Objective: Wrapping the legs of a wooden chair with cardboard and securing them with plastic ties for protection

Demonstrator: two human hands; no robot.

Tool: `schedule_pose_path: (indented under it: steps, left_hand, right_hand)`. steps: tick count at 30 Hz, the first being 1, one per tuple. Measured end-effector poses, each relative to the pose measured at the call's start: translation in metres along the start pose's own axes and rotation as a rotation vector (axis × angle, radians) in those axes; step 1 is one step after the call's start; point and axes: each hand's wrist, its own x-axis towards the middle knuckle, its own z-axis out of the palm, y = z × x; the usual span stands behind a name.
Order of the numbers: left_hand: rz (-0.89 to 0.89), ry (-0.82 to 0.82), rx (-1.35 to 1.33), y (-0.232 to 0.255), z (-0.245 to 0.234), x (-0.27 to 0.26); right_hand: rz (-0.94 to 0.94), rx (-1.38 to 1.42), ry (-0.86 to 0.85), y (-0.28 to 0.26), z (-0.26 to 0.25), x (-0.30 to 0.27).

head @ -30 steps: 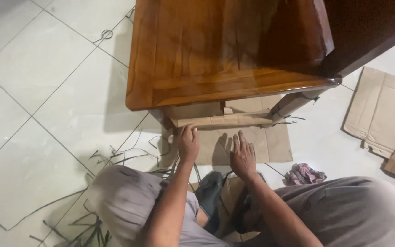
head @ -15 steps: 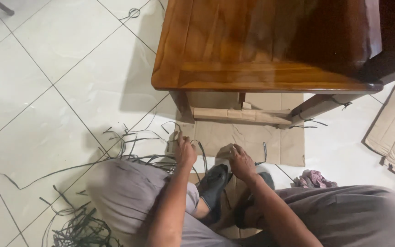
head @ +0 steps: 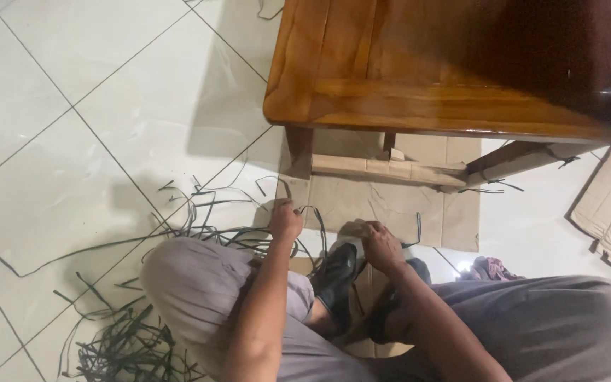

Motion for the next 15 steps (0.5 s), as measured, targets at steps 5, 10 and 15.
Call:
schedule_pose_path:
  steps: [5, 10, 15]
  left_hand:
    - [-0.027, 0.095, -0.405, -0.009, 0.015, 0.013]
    - [-0.116, 0.019, -1.198, 0.007, 0.016, 0.018]
    - [-0.089, -0.243, -1.386, 0.032, 0.028, -0.01]
  right_hand:
    - [-0.104, 0.119, 0.058, -0.046, -0.021, -0.001]
    - [-0.077, 0.353, 0.123, -0.045, -0.005, 0.016]
    - [0.145, 0.99, 0.072, -0.05, -0.026, 0.017]
